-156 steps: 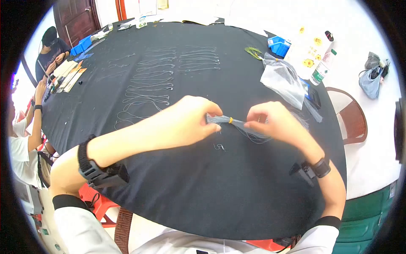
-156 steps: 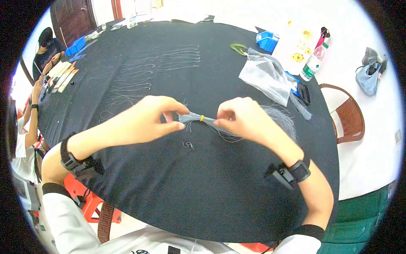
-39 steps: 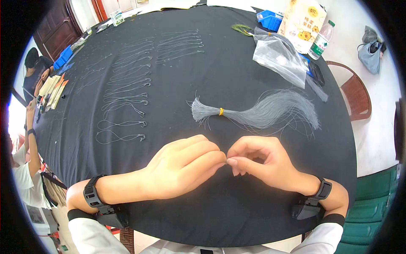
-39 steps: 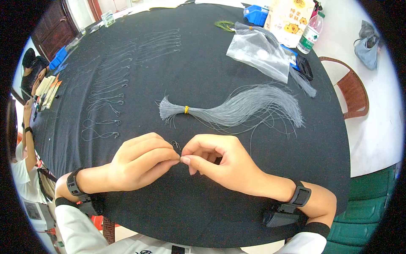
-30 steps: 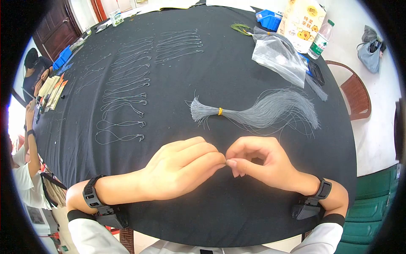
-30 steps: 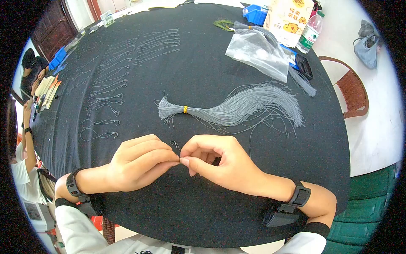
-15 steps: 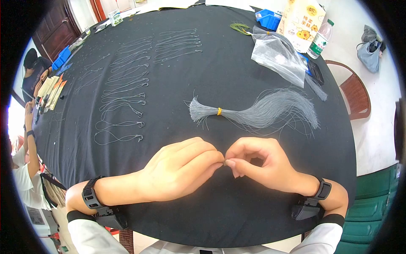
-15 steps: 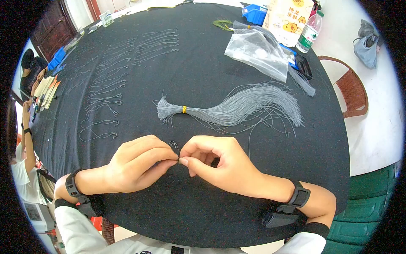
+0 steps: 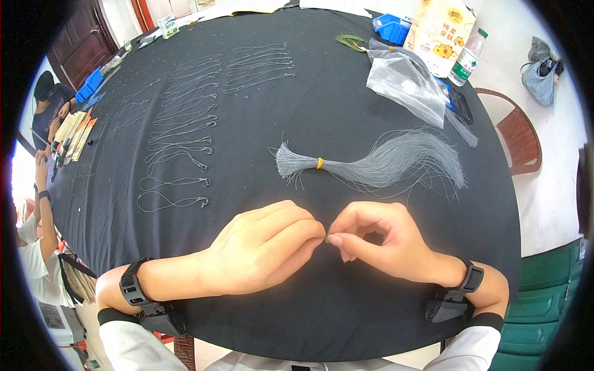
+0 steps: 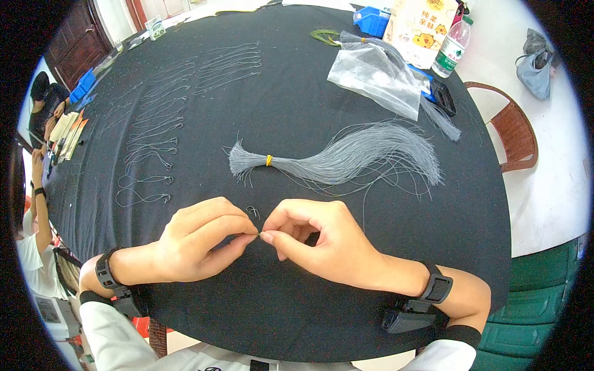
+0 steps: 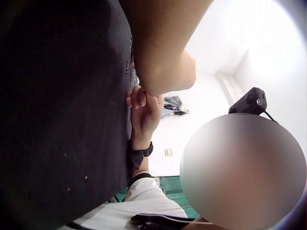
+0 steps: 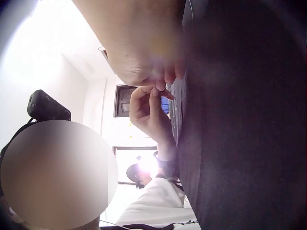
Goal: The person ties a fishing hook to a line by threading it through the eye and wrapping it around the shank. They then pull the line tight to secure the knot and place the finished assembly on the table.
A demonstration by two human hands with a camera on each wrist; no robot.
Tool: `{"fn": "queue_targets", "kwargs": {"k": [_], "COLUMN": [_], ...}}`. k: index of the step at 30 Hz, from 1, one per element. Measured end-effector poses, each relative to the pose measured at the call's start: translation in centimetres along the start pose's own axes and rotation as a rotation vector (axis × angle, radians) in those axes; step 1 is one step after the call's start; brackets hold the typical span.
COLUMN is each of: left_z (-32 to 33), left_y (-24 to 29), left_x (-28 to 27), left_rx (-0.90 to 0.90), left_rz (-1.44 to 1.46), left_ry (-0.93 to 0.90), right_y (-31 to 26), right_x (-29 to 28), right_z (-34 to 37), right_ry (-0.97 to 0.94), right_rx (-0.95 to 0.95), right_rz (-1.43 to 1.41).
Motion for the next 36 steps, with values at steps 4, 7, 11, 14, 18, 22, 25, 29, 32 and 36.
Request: {"fn": "queue_targets", "kwargs": {"k": [4, 7, 11, 14, 18, 22, 25, 29, 32, 36], "left_z": [0.0, -0.1, -0.2, -0.4, -1.0, -1.2, -1.6, -1.8, -1.6, -1.3], "left_y": [-0.2, -0.2, -0.1, 0.0, -0.4, -1.5, -2.5, -3.2, -3.7, -4.0], "left_x": [-0.2, -0.3, -0.5, -0.8, -2.1, -3.7, -4.9, -5.8, -5.9, -5.8], "left_rx": [-0.056, -0.110, -0.141, -0.153, -0.311, -0.636, -0.758, -0.808, -0.869, -0.975], "left_rz": [0.037, 0.067, 0.073, 0.050, 0.076, 0.346, 0.524, 0.565, 0.611, 0.688], "left_ry": [0.024, 0.028, 0.022, 0.029, 0.036, 0.188, 0.277, 0.306, 0.324, 0.312], "right_y": [-0.1, -0.3, -0.4, -0.9, -2.3, -3.8, -3.6, -2.7, -2.1, -1.5], "right_x": [-0.1, -0.2, -0.3, -0.6, -2.7, -6.3, -10.3, -15.6, -18.8, -21.6], "right_z": [0.0, 0.0, 0.0, 0.0, -0.2, 0.0, 0.2, 0.8, 1.6, 2.6], "right_ry": [-0.007, 0.003, -0.002, -0.002, 0.006, 0.016, 0.104, 0.235, 0.299, 0.381], "right_rx": [0.019, 0.006, 0.020, 0.072, 0.125, 0.036, 0.019, 0.058, 0.070, 0.101], "right_rz": [0.030, 0.044, 0.054, 0.065, 0.141, 0.324, 0.373, 0.362, 0.393, 0.444]}}
Point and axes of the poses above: each hand's wrist, its own z-axis away from the middle knuckle, its own x-axis out of the palm, y = z × x, the point moved 5 cm from there along -z, towards the middle knuckle, and after that the axes turned 7 degrees about y, right-handed, at the moved point
